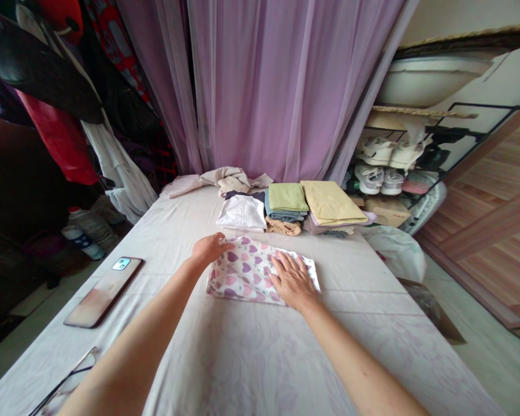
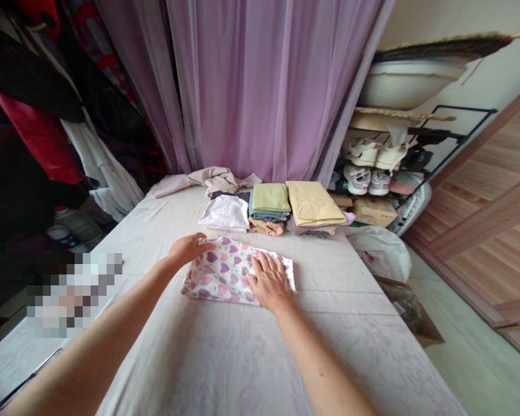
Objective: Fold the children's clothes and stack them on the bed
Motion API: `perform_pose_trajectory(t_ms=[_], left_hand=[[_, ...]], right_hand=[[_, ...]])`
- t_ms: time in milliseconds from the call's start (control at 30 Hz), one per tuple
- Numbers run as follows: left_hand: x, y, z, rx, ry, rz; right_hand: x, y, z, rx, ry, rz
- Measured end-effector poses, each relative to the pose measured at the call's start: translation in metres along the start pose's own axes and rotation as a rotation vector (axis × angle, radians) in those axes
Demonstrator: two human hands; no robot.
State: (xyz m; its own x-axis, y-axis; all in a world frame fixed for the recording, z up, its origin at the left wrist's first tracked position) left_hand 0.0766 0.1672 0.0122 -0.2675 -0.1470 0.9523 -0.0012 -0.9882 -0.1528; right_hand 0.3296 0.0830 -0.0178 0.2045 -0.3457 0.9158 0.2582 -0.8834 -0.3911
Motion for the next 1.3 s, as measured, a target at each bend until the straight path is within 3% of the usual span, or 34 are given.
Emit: perform_pose_trajectory(t_ms=[167,333,633,800,900,1033,1200,1300], left_hand=[[0.001,-0.013,0.006,-0.066,-0.063,-0.053],[0.002,-0.013,0.01,-0.128,0.007,0.039],[-0.015,0.04,-0.007,0.187,0.638,0.213],[-0.021,0.062,0.005,0.156,0.732,0.236],[-0.018,0.065,0.011,0.109,0.717,0.247],[-0.019,0.064,0.011,0.101,0.696,0.238],[-0.023,0.066,0.012,0.065,0.738,0.253],[-0.024,0.067,0.011,0.07,0.745,0.263]], right_hand=[[-0.001,-0.001,0.0,-0.001,-0.003,-0.006],[-0.003,-0.001,0.001,-0.005,-0.001,-0.011],[0.002,-0.001,-0.001,-0.015,-0.013,-0.006],[0.005,-0.001,0.001,-0.029,-0.086,0.066],[0.012,-0.007,0.002,-0.069,-0.211,0.208],[0.024,-0.029,-0.015,-0.036,-0.304,0.368],[0.02,-0.059,-0.052,0.077,-0.298,0.304],[0.009,-0.065,-0.061,0.119,-0.276,0.253]])
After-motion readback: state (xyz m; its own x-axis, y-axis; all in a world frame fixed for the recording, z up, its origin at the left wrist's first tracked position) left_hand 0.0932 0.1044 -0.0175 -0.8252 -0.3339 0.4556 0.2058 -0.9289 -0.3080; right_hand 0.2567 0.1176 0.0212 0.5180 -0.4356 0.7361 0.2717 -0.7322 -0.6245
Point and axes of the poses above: each hand's wrist, its own y-axis away from the middle knuckle, its own x-axis out of the back of the hand, z = x × y, the point moved 5 cm from there along -y, towards the middle knuckle, and after that the axes turned 14 degrees about z, right-handed, at the moved point
